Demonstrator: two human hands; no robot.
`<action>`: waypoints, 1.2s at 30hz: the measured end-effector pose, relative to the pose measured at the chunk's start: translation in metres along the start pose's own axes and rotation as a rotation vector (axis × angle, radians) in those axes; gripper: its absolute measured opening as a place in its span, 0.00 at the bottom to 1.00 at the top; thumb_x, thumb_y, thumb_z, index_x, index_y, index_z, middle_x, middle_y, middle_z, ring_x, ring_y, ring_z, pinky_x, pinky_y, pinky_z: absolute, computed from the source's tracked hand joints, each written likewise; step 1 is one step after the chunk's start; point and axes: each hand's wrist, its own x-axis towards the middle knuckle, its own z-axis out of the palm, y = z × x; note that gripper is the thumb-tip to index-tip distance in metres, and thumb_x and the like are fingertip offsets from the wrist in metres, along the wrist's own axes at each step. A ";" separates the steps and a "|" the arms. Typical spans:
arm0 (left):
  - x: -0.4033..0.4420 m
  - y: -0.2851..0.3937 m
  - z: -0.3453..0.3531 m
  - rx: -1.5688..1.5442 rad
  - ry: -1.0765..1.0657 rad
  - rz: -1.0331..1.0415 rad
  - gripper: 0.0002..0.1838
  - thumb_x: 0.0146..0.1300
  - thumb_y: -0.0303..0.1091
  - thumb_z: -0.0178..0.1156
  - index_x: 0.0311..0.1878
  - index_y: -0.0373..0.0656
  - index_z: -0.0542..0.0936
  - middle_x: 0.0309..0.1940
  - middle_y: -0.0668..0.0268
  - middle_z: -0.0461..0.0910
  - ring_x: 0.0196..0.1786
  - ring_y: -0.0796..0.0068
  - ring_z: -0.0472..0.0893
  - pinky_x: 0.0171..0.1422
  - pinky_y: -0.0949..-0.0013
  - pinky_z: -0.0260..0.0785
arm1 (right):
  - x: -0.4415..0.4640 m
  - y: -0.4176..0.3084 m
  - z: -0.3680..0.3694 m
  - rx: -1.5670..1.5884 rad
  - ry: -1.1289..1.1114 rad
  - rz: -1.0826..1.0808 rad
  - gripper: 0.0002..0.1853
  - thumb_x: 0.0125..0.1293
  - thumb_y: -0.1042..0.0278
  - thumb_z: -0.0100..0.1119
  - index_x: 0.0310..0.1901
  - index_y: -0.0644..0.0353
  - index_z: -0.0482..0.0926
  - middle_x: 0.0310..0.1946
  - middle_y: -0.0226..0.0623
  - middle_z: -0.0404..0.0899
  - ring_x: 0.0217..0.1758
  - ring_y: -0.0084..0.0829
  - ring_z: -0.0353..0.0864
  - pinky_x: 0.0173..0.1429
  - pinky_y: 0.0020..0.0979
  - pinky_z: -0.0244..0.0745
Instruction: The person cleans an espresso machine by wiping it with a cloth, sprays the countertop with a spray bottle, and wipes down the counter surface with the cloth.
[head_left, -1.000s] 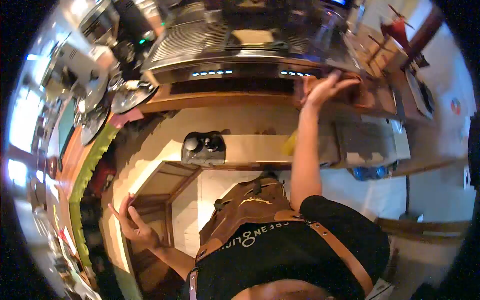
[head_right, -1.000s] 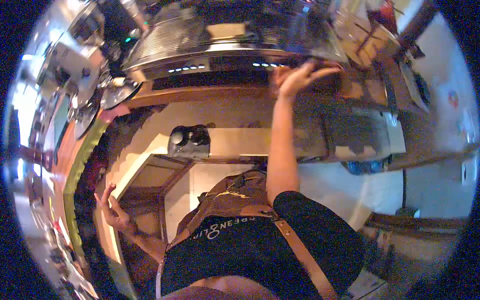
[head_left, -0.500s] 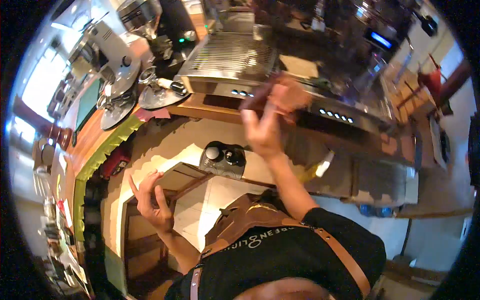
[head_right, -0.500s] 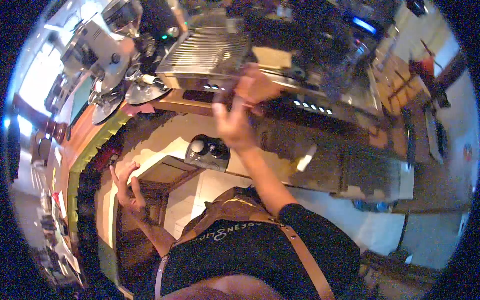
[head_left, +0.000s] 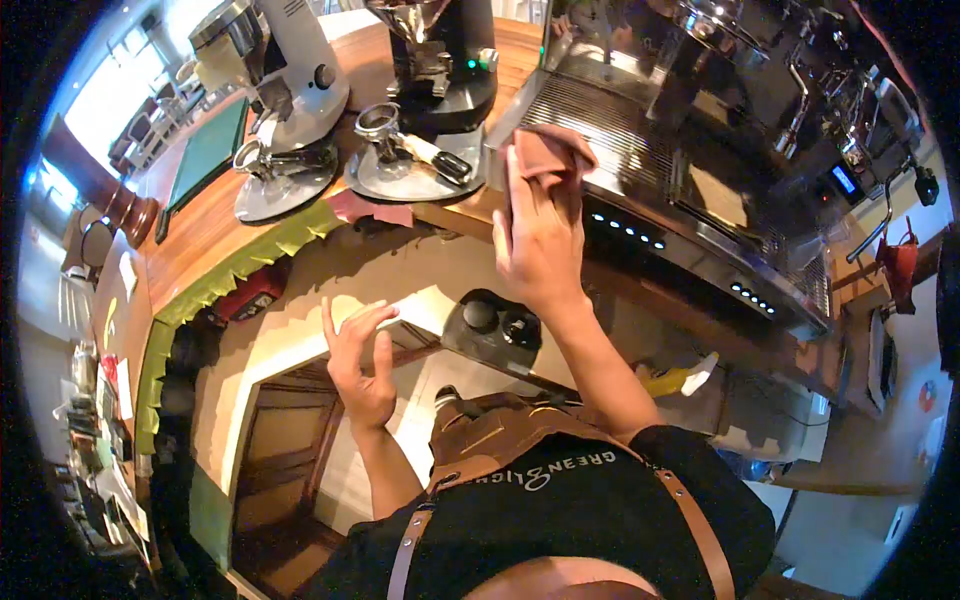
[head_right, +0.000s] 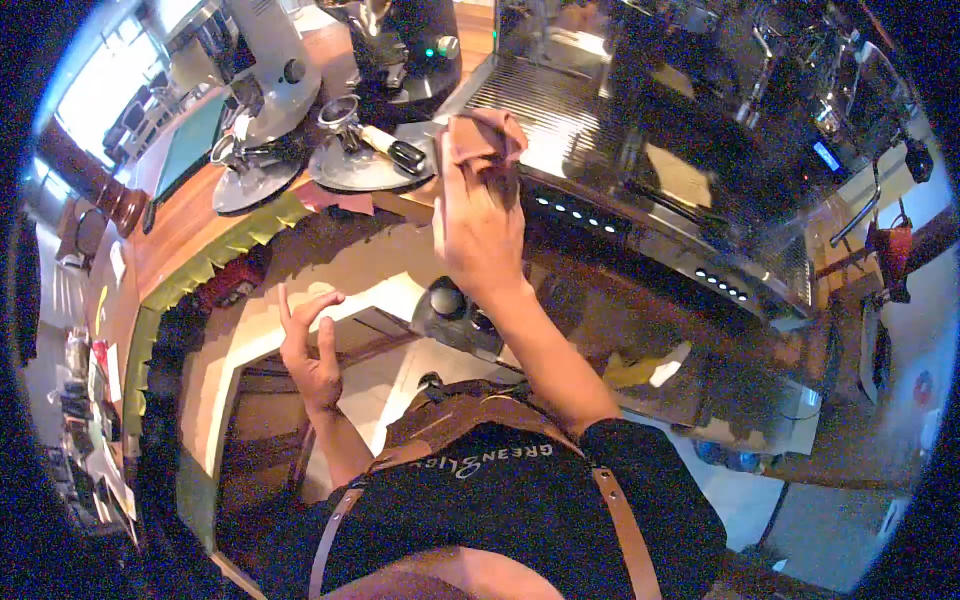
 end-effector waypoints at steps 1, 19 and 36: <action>0.007 -0.007 -0.007 -0.004 -0.003 0.011 0.11 0.68 0.26 0.55 0.49 0.40 0.83 0.44 0.61 0.87 0.54 0.64 0.84 0.85 0.41 0.39 | 0.013 -0.010 0.009 -0.026 -0.028 0.030 0.33 0.60 0.72 0.63 0.70 0.59 0.71 0.58 0.47 0.78 0.60 0.52 0.74 0.69 0.47 0.65; 0.056 -0.061 0.060 -0.865 -0.956 -0.143 0.38 0.66 0.45 0.68 0.72 0.34 0.66 0.69 0.54 0.70 0.67 0.64 0.74 0.70 0.61 0.66 | -0.069 -0.070 -0.047 1.030 0.018 0.594 0.17 0.62 0.85 0.55 0.54 0.67 0.78 0.52 0.44 0.84 0.57 0.34 0.83 0.67 0.36 0.73; 0.017 0.070 0.167 -0.854 -1.166 0.135 0.13 0.68 0.35 0.67 0.50 0.39 0.80 0.40 0.70 0.81 0.47 0.82 0.78 0.54 0.73 0.70 | -0.267 -0.005 -0.103 1.450 0.200 1.106 0.29 0.68 0.64 0.63 0.67 0.65 0.68 0.60 0.40 0.77 0.62 0.30 0.78 0.68 0.33 0.73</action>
